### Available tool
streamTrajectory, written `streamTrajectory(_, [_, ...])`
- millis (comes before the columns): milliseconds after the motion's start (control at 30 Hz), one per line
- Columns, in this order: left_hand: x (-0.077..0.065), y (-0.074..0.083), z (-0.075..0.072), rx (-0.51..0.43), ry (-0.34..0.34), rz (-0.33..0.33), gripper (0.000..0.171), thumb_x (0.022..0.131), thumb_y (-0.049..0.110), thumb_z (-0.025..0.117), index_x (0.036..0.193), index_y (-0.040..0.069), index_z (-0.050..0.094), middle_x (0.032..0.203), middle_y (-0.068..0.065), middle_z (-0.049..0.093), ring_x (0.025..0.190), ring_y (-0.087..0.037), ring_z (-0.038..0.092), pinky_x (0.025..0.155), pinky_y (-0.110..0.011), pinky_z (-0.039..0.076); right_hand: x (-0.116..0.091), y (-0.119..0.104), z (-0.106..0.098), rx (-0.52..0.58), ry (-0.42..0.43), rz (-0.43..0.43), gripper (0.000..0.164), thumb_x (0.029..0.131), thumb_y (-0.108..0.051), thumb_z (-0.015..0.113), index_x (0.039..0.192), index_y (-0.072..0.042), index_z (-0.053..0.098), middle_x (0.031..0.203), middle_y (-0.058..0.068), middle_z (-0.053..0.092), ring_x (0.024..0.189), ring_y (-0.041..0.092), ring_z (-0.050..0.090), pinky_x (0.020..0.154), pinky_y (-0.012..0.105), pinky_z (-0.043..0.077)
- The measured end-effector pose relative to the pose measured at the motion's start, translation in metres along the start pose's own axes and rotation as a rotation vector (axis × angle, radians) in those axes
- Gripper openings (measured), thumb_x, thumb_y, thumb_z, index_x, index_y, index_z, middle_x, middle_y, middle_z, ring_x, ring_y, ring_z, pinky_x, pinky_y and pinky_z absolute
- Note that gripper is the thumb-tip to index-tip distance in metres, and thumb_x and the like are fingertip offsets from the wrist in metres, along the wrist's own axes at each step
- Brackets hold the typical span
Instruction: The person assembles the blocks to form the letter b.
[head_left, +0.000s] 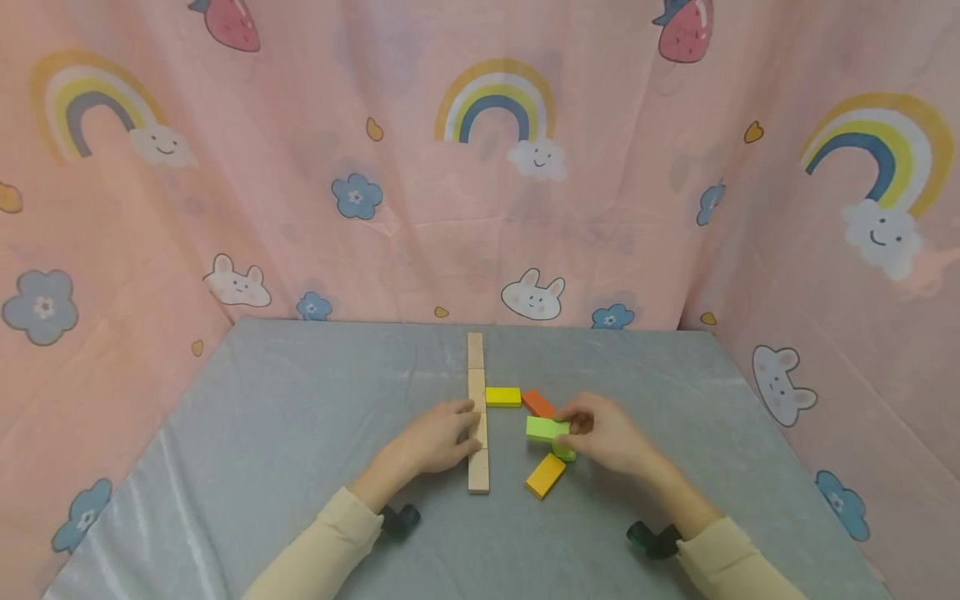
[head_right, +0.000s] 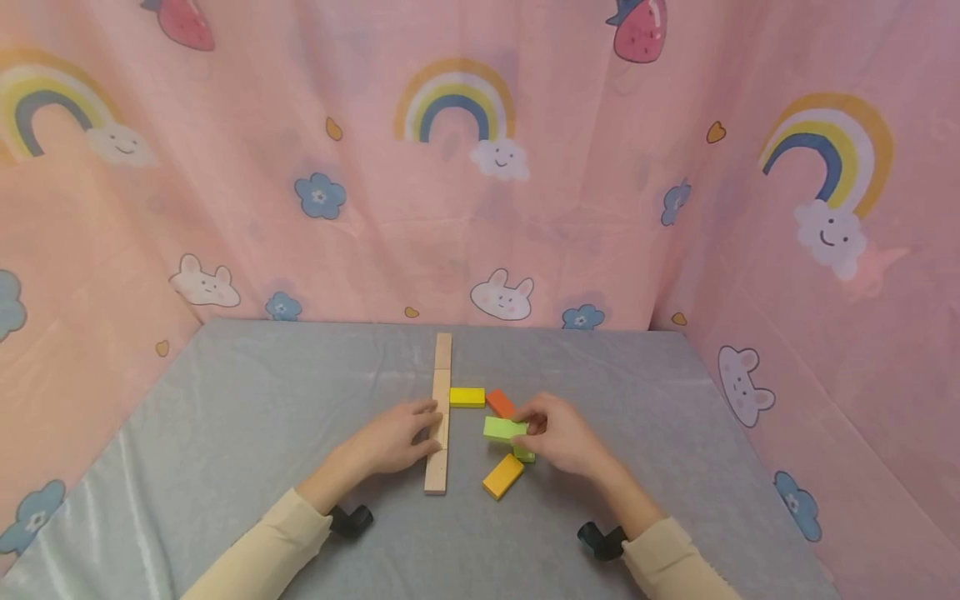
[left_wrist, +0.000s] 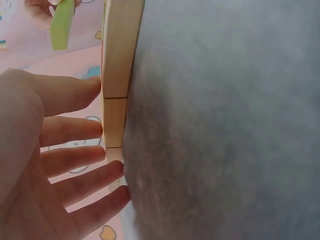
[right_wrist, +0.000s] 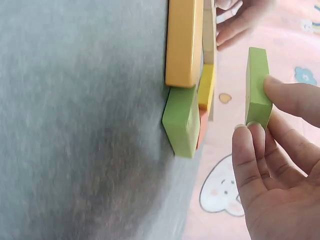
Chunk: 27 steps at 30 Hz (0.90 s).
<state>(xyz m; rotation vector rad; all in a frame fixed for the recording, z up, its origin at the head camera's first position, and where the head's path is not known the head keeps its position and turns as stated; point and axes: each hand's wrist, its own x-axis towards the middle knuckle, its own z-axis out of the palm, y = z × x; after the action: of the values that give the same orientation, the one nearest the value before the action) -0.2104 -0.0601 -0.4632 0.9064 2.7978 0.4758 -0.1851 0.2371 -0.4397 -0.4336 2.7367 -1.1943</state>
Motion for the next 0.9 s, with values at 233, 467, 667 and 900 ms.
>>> streamTrajectory(233, [-0.010,0.004,-0.004,-0.008,-0.019,0.020,0.051,0.098,0.038,0.068,0.138,0.007,0.063,0.153,-0.013,0.049,0.139,-0.033,0.048,0.112,-0.048,0.041,-0.001,-0.005,0.010,-0.009,-0.034,-0.044,0.022,0.084,-0.015,0.083,0.105,-0.012,0.075,0.094,0.001,0.061,0.083,0.019,0.056,0.068,0.026,0.050])
streamTrajectory(467, [-0.015,0.006,-0.002,-0.009,-0.064,0.021,0.057,0.096,0.044,0.069,0.143,0.011,0.060,0.156,-0.010,0.046,0.140,-0.031,0.046,0.111,-0.049,0.042,-0.002,-0.014,0.024,-0.040,-0.044,-0.004,0.021,0.083,-0.015,0.085,0.102,-0.015,0.075,0.090,-0.001,0.059,0.081,0.018,0.055,0.067,0.026,0.049])
streamTrajectory(667, [-0.015,0.006,0.000,0.016,-0.068,0.028,0.058,0.096,0.044,0.070,0.143,0.012,0.060,0.156,-0.009,0.045,0.140,-0.031,0.047,0.111,-0.048,0.043,-0.002,-0.017,0.031,-0.041,-0.072,-0.013,0.023,0.082,-0.015,0.086,0.102,-0.014,0.075,0.091,-0.002,0.059,0.080,0.017,0.054,0.066,0.026,0.049])
streamTrajectory(900, [-0.015,0.005,0.000,0.018,-0.069,0.030,0.058,0.095,0.044,0.070,0.142,0.011,0.061,0.156,-0.009,0.046,0.139,-0.031,0.048,0.110,-0.047,0.044,-0.004,-0.022,0.038,-0.042,-0.102,-0.073,0.022,0.082,-0.013,0.086,0.101,-0.013,0.075,0.090,-0.001,0.061,0.078,0.017,0.055,0.064,0.025,0.049])
